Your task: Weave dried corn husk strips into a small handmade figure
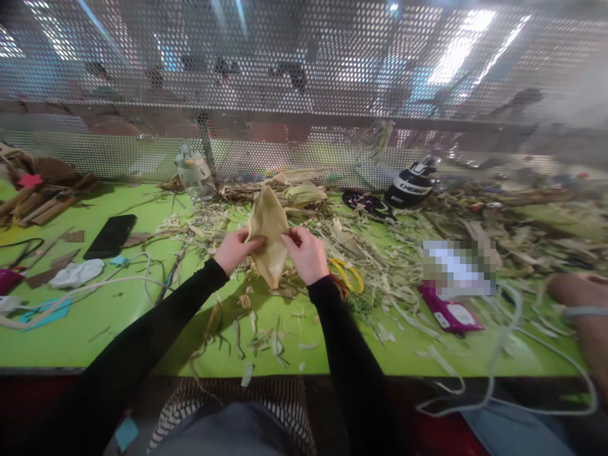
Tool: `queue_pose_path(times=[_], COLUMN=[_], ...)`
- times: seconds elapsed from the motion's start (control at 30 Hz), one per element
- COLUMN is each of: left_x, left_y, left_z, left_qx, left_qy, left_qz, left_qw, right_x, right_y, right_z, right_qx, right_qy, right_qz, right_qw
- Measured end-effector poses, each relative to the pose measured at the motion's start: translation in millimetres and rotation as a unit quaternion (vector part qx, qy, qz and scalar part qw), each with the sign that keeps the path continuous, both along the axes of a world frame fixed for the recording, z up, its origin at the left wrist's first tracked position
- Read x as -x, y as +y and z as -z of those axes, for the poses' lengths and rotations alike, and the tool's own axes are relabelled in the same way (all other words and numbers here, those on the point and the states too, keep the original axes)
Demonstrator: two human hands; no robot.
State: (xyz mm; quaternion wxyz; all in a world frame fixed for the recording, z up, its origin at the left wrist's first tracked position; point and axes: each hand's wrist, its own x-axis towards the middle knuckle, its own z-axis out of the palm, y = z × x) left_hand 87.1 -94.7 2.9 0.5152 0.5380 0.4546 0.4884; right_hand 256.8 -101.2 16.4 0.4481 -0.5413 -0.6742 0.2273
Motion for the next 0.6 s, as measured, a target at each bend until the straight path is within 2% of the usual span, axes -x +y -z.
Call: queue_pose_path(times=[0.13, 0.27, 0.33, 0.5, 0.6], left_x=[3.3, 8.5, 9.6, 9.2, 7.9], left_y=[1.5, 1.7, 1.5, 1.1, 1.0], left_z=[-1.2, -0.3, 0.4, -0.3, -1.0], left_qx=[0.095, 0.147, 0.150, 0.119, 0.121], left_qy=[-0.113, -0.141, -0.141, -0.125, -0.120], left_qz=[0.025, 0.044, 0.031, -0.002, -0.006], left_qw=[0.989, 0.978, 0.978, 0.985, 0.985], right_x=[-0.6, 1.7, 2.2, -0.3, -3.1], right_y=[4.2, 1.9, -0.7, -3.9, -2.3], right_z=[4.0, 1.8, -1.1, -5.8, -5.0], right_qx=[0.064, 0.087, 0.084, 0.033, 0.073], right_qy=[0.105, 0.133, 0.109, -0.074, -0.021], right_qz=[-0.015, -0.023, -0.028, -0.004, -0.049], right_qw=[0.992, 0.987, 0.990, 0.997, 0.996])
